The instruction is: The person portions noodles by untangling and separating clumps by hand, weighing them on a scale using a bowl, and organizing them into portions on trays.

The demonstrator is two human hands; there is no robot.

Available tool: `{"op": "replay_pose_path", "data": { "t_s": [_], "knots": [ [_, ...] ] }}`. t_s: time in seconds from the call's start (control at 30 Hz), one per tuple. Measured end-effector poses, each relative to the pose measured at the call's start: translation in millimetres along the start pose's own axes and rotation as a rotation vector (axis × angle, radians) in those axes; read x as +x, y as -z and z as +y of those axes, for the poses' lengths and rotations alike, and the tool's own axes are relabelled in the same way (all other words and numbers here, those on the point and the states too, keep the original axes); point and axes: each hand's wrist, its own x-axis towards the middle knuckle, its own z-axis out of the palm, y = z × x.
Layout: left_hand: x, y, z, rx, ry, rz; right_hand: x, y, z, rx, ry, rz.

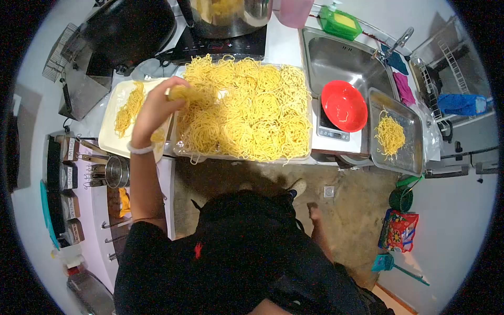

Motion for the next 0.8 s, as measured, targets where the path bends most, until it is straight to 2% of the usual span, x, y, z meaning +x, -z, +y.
{"op": "replay_pose_path", "data": {
  "t_s": [0.03, 0.07, 0.1, 0.2, 0.3, 0.37, 0.43, 0.5, 0.6, 0.67, 0.7, 0.8],
  "knots": [
    [-2.5, 10.7, 4.2, -0.181, 0.078, -0.008, 4.6, 1.1, -35.1, 0.028, -0.202, 0.005],
    [-3.3, 19.3, 11.5, -0.361, 0.152, -0.016, 13.3, 2.2, -34.8, 0.057, -0.402, 0.009],
    [-5.9, 24.4, 20.3, -0.428, 0.190, 0.051, 17.0, 4.6, -33.7, 0.083, -0.315, -0.015],
    [-5.3, 43.8, 16.3, -0.585, 0.213, 0.036, 32.5, 8.9, -30.3, 0.089, -0.478, -0.033],
    [-2.5, 44.2, 34.7, -0.686, 0.182, -0.036, 11.7, 2.8, -52.9, 0.145, -0.424, 0.082],
    [0.0, 27.3, 49.0, -0.707, 0.168, -0.060, 11.3, 12.6, 3.5, -0.031, -0.082, -0.083],
    [10.1, 2.3, 37.8, -0.406, 0.060, -0.198, 9.6, 21.2, 15.1, -0.050, -0.034, -0.139],
    [14.2, -37.7, 18.4, 0.239, -0.054, -0.188, -8.0, 21.5, -8.8, 0.091, -0.292, -0.082],
    [9.0, -69.1, 51.0, 0.334, -0.006, -0.021, -15.5, 22.2, 25.9, 0.295, -0.233, -0.021],
    [10.8, -85.9, 54.2, 0.418, 0.006, 0.013, -12.4, 35.3, 30.0, 0.069, -0.113, -0.114],
    [9.3, -87.1, 53.0, 0.466, 0.018, 0.038, -7.7, 36.9, 28.5, 0.031, -0.120, -0.139],
    [-0.6, -75.6, 50.2, 0.326, -0.059, 0.022, 8.3, 38.5, 19.9, 0.027, -0.206, -0.173]
  ]
}}
